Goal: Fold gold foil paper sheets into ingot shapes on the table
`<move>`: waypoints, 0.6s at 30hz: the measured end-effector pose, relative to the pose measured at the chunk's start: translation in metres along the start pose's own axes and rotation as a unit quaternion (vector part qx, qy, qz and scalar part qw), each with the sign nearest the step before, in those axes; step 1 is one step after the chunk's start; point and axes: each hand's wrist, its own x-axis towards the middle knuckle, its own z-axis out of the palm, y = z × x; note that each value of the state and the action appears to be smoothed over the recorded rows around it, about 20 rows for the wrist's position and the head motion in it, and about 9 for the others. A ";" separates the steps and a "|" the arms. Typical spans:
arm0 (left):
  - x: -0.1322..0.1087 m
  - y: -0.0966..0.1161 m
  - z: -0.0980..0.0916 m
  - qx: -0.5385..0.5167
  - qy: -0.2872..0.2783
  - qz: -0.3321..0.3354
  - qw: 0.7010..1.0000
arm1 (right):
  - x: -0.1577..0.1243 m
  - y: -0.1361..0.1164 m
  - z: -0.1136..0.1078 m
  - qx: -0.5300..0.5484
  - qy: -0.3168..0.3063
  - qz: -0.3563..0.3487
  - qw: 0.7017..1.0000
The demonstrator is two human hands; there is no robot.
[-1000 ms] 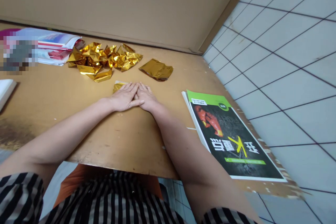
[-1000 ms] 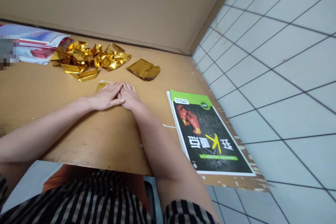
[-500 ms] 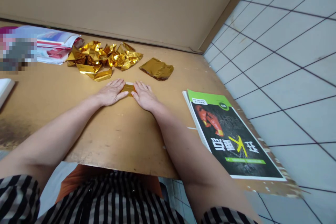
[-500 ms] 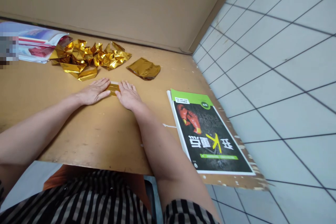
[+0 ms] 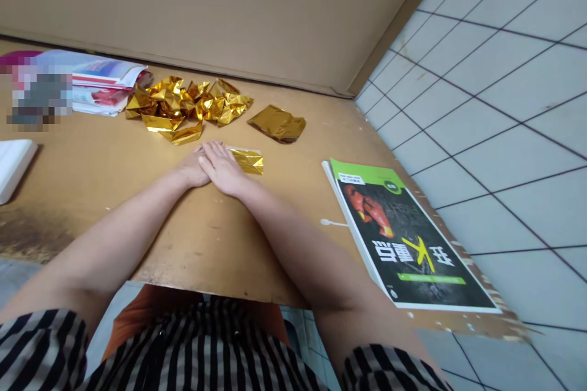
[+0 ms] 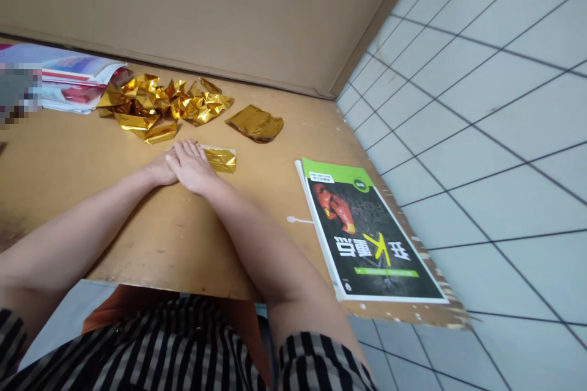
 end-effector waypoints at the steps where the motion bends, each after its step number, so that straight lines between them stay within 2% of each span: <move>1: 0.000 0.001 0.000 -0.002 0.001 -0.008 1.000 | 0.003 -0.002 0.001 0.010 -0.004 0.011 1.000; 3: 0.000 0.002 -0.002 -0.005 -0.011 -0.029 1.000 | 0.005 0.001 0.001 0.029 -0.012 0.027 0.999; 7: 0.003 0.004 -0.007 0.000 -0.043 -0.034 0.998 | 0.001 0.024 -0.001 0.045 -0.011 0.037 0.998; 18: 0.005 -0.005 -0.002 0.008 -0.029 -0.019 0.999 | -0.022 0.078 -0.009 -0.018 0.015 0.081 0.996</move>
